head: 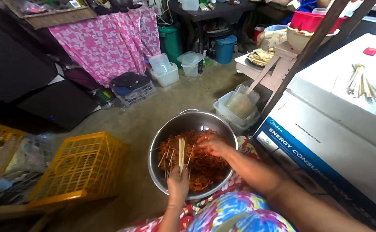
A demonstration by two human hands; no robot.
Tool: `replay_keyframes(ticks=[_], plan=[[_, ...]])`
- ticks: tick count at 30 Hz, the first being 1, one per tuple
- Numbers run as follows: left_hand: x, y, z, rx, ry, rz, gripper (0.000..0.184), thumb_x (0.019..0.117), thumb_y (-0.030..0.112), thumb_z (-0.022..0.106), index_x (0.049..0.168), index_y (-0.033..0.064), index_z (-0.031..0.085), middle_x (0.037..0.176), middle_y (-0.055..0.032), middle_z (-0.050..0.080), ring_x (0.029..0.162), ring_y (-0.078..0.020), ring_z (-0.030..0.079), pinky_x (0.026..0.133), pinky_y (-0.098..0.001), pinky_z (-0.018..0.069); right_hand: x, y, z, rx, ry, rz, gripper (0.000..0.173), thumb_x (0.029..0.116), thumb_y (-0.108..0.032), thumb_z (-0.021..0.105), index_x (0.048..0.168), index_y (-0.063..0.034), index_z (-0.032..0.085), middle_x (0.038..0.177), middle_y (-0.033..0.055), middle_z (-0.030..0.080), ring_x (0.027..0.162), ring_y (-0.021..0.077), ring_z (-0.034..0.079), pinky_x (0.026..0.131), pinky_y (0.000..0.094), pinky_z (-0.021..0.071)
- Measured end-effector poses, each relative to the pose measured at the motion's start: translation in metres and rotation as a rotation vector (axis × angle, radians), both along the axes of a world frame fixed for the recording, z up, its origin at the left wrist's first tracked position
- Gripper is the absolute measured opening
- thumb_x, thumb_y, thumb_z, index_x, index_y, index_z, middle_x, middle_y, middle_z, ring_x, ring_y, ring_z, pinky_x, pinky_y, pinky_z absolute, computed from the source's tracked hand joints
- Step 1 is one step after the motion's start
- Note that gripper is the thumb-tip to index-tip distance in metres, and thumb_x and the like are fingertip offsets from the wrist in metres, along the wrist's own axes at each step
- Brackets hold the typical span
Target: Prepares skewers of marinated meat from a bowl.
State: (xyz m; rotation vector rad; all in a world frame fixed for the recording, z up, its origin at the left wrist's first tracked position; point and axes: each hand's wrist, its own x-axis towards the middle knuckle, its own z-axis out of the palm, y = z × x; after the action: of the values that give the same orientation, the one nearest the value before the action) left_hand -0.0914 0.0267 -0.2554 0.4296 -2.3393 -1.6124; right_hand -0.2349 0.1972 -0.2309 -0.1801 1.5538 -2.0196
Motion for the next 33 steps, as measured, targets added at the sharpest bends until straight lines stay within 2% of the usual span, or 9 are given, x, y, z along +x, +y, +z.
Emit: replay_keyframes(ticks=[2,5,8,11,18,22,25,29,33], plan=[[0.0003,-0.0001,0.0013,0.013,-0.015,0.000,0.015,0.0999,0.011,0.056,0.104,0.0010,0.066,0.062,0.0041,0.055,0.046,-0.0028,0.049,0.046,-0.0225,0.0463,-0.0027,0.0006,-0.0023,-0.050,-0.026,-0.023,0.022,0.0912,0.008,0.057,0.113,0.0014,0.059,0.084,0.0028,0.065,0.067,0.0099,0.060,0.064,0.0264,0.0533],[-0.0003,-0.0006,0.0024,0.028,-0.027,-0.016,0.014,0.0999,0.011,0.056,0.103,0.0019,0.066,0.062,0.0044,0.055,0.047,-0.0030,0.049,0.047,-0.0228,0.0463,-0.0053,-0.0030,-0.0082,-0.120,-0.062,-0.109,0.022,0.0883,0.010,0.057,0.108,0.0008,0.059,0.086,0.0051,0.064,0.066,0.0134,0.060,0.066,0.0318,0.0562],[0.0004,-0.0001,0.0042,0.046,-0.035,-0.045,0.014,0.0989,0.009,0.056,0.105,0.0014,0.066,0.063,0.0049,0.055,0.047,-0.0019,0.049,0.047,-0.0216,0.0453,-0.0031,-0.0072,-0.0035,-0.163,-0.151,-0.206,0.018,0.0914,0.012,0.055,0.104,0.0003,0.057,0.088,0.0081,0.063,0.073,0.0180,0.063,0.072,0.0366,0.0591],[0.0008,-0.0003,0.0064,0.058,-0.039,-0.085,0.016,0.0989,0.009,0.055,0.106,0.0012,0.067,0.064,0.0045,0.057,0.048,-0.0030,0.050,0.048,-0.0229,0.0471,-0.0038,-0.0086,-0.0033,-0.156,-0.166,-0.224,0.014,0.0937,0.010,0.056,0.101,-0.0008,0.059,0.086,0.0072,0.065,0.073,0.0172,0.064,0.071,0.0350,0.0581],[0.0005,-0.0003,0.0052,0.081,-0.045,-0.119,0.015,0.0982,0.008,0.056,0.105,0.0018,0.067,0.064,0.0049,0.057,0.047,-0.0030,0.050,0.047,-0.0216,0.0466,-0.0053,-0.0077,-0.0062,-0.108,-0.103,-0.205,0.014,0.0897,0.012,0.061,0.096,0.0006,0.064,0.088,0.0079,0.067,0.073,0.0153,0.063,0.067,0.0311,0.0561],[0.0009,0.0002,0.0054,0.081,-0.039,-0.120,0.013,0.0979,0.007,0.057,0.104,0.0015,0.068,0.065,0.0043,0.059,0.047,-0.0022,0.051,0.047,-0.0206,0.0467,-0.0042,-0.0064,-0.0048,-0.063,-0.062,-0.164,0.014,0.0883,0.011,0.064,0.097,0.0001,0.065,0.089,0.0059,0.067,0.068,0.0101,0.059,0.060,0.0245,0.0503],[0.0009,0.0005,0.0066,0.064,-0.053,-0.110,0.014,0.0979,0.007,0.057,0.105,0.0008,0.068,0.066,0.0034,0.059,0.048,-0.0027,0.051,0.048,-0.0215,0.0469,-0.0028,-0.0075,-0.0033,0.013,-0.006,-0.150,0.012,0.0891,0.009,0.066,0.099,0.0022,0.066,0.090,0.0061,0.068,0.069,0.0088,0.059,0.061,0.0234,0.0503],[0.0010,0.0005,0.0069,0.031,-0.076,-0.116,0.015,0.0992,0.009,0.058,0.106,0.0010,0.068,0.069,0.0024,0.061,0.049,-0.0027,0.051,0.049,-0.0216,0.0470,-0.0010,-0.0068,-0.0032,0.107,0.073,-0.065,0.014,0.0949,0.004,0.064,0.108,0.0069,0.066,0.099,0.0102,0.069,0.083,0.0145,0.066,0.076,0.0321,0.0585],[0.0009,0.0003,0.0063,0.030,-0.078,-0.121,0.014,0.0989,0.008,0.057,0.104,0.0019,0.069,0.067,0.0028,0.059,0.048,-0.0031,0.051,0.048,-0.0224,0.0467,0.0016,-0.0061,0.0017,0.124,0.033,-0.006,0.012,0.0973,0.003,0.061,0.108,0.0049,0.067,0.094,0.0069,0.069,0.079,0.0111,0.065,0.071,0.0276,0.0561]])
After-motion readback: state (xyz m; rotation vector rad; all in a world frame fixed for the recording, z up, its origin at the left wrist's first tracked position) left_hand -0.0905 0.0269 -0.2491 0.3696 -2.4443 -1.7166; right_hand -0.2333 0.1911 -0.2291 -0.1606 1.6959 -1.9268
